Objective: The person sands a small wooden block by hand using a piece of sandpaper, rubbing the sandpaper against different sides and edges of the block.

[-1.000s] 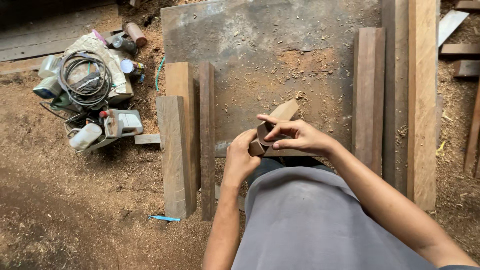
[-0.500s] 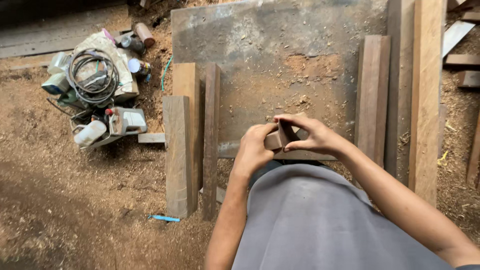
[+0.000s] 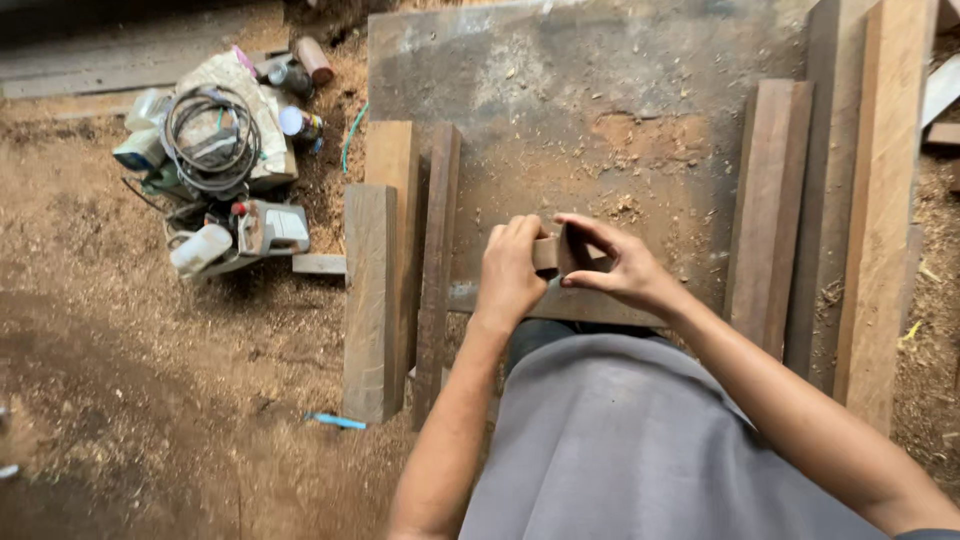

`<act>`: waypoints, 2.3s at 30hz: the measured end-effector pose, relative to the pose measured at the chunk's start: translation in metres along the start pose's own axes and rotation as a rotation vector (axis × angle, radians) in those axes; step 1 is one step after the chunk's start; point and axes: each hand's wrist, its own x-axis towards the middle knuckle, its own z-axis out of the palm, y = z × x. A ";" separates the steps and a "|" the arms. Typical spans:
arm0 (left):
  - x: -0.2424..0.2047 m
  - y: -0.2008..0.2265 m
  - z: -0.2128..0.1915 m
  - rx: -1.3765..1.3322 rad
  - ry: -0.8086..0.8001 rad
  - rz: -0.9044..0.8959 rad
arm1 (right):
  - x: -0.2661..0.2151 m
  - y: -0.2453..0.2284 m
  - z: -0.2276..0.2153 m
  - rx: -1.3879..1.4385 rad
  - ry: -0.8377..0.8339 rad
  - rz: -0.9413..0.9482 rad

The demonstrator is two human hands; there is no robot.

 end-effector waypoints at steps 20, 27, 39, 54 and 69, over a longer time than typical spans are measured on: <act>-0.023 -0.015 -0.015 -0.117 0.071 -0.029 | 0.011 0.026 -0.006 -0.036 -0.009 0.034; -0.027 -0.020 -0.009 -0.080 0.081 -0.036 | 0.015 0.014 0.006 -0.123 -0.099 -0.127; -0.034 -0.013 -0.008 -0.064 0.068 -0.055 | 0.010 -0.019 0.017 -0.162 -0.088 -0.275; -0.032 -0.001 -0.002 -0.058 0.069 -0.014 | 0.001 -0.026 0.006 -0.276 -0.049 -0.269; -0.034 -0.004 -0.001 -0.051 0.059 -0.027 | 0.004 -0.013 -0.007 -0.307 -0.044 0.027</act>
